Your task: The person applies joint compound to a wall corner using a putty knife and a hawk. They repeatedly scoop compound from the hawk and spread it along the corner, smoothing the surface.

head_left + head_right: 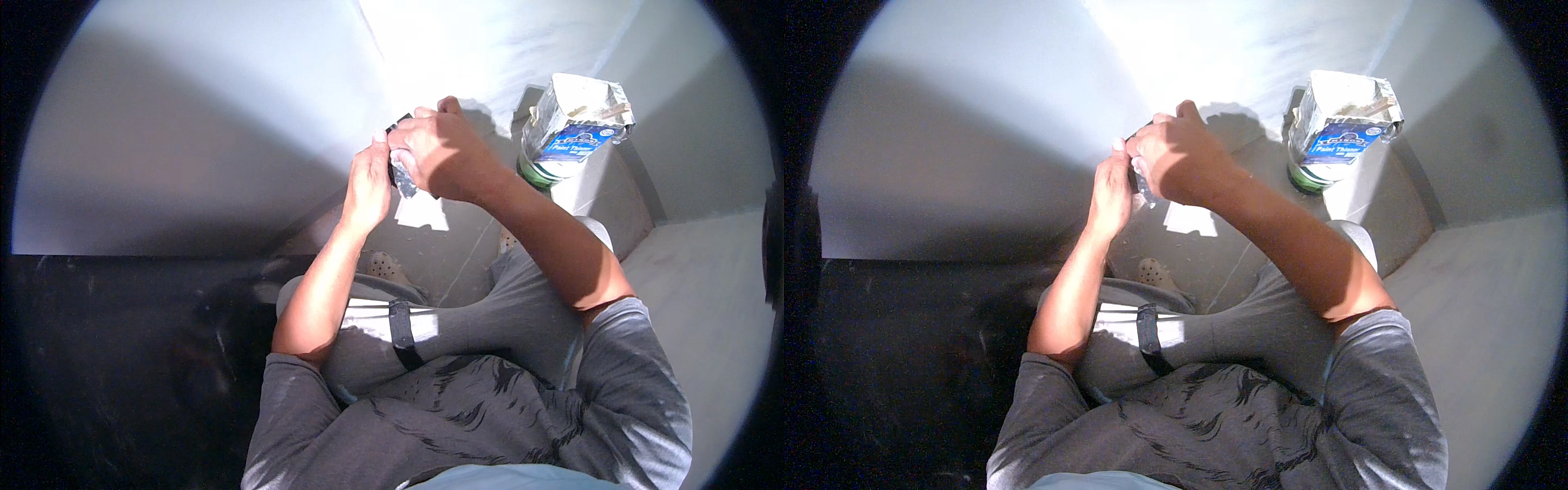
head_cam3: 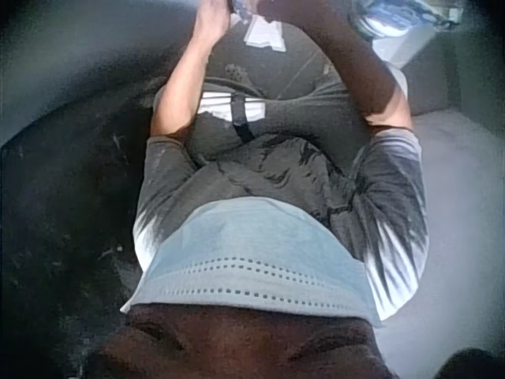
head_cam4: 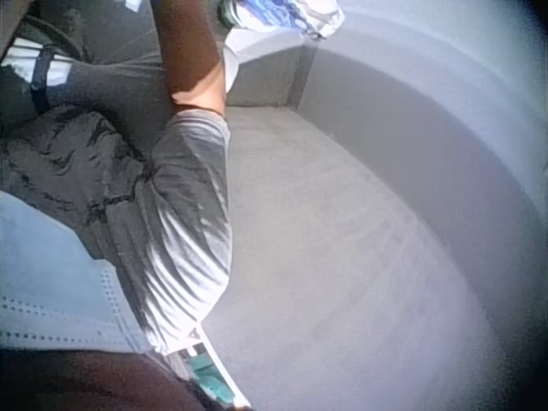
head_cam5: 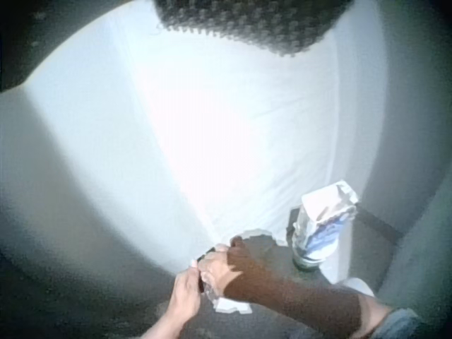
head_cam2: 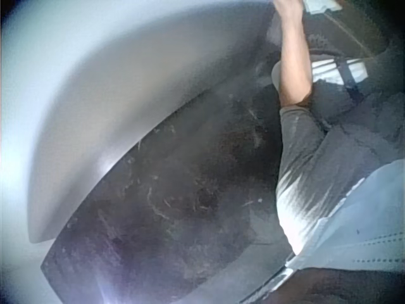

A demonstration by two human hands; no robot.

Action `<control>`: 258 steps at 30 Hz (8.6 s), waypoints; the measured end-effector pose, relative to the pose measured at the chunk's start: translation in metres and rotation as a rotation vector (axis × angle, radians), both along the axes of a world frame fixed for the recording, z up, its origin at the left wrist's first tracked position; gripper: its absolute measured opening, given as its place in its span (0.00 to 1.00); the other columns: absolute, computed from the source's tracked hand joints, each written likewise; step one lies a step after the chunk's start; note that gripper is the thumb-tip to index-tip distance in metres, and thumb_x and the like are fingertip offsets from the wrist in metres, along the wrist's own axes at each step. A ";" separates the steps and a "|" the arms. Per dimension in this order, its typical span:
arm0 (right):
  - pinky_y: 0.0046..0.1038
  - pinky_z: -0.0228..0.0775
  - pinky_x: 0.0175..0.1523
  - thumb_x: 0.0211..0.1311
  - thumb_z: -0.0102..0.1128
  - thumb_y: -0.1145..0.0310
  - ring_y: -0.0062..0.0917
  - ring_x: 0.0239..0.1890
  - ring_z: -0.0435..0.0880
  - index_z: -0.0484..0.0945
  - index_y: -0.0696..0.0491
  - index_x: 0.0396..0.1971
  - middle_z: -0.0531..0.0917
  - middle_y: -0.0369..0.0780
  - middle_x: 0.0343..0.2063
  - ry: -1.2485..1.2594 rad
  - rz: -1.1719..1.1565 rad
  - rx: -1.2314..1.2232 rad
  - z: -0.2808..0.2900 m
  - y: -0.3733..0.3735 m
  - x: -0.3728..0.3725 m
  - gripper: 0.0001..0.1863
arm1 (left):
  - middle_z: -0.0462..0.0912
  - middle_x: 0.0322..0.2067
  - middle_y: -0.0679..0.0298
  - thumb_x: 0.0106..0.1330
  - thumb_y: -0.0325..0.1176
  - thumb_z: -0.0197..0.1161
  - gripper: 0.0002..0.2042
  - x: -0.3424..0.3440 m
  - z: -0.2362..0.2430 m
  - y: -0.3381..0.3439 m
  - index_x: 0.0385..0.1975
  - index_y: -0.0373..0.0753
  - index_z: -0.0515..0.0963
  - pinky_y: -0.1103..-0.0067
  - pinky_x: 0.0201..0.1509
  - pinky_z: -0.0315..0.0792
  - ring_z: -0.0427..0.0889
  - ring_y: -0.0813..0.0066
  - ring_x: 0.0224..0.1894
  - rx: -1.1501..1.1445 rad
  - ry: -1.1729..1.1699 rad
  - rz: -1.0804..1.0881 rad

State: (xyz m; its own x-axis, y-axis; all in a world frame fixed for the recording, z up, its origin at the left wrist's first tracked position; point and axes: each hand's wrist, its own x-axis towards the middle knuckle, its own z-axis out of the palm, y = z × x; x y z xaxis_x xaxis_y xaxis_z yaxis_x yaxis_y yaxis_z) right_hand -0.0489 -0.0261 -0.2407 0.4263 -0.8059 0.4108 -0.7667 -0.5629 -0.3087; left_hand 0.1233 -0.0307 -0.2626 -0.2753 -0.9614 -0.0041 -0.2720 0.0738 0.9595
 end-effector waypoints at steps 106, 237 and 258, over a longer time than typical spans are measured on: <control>0.45 0.60 0.51 0.63 0.58 0.62 0.29 0.40 0.85 0.88 0.46 0.38 0.89 0.35 0.34 -0.088 -0.262 -0.089 -0.009 -0.022 -0.008 0.11 | 0.83 0.51 0.61 0.78 0.30 0.54 0.15 -0.014 -0.010 0.012 0.60 0.32 0.74 0.75 0.60 0.72 0.79 0.75 0.53 -0.010 0.236 0.045; 0.23 0.72 0.48 0.66 0.66 0.73 0.23 0.45 0.82 0.81 0.60 0.49 0.85 0.39 0.42 -1.347 -0.161 0.830 -0.036 -0.045 -0.047 0.14 | 0.89 0.38 0.64 0.67 0.18 0.66 0.11 0.012 -0.001 -0.009 0.48 0.30 0.83 0.86 0.44 0.75 0.83 0.85 0.39 -0.163 0.340 0.144; 0.22 0.68 0.57 0.71 0.61 0.70 0.21 0.49 0.80 0.78 0.61 0.50 0.82 0.41 0.48 -1.130 -0.192 0.277 0.000 -0.049 -0.079 0.14 | 0.87 0.43 0.58 0.70 0.23 0.64 0.15 0.031 0.005 -0.021 0.56 0.34 0.75 0.80 0.40 0.85 0.88 0.75 0.39 0.315 0.727 -0.118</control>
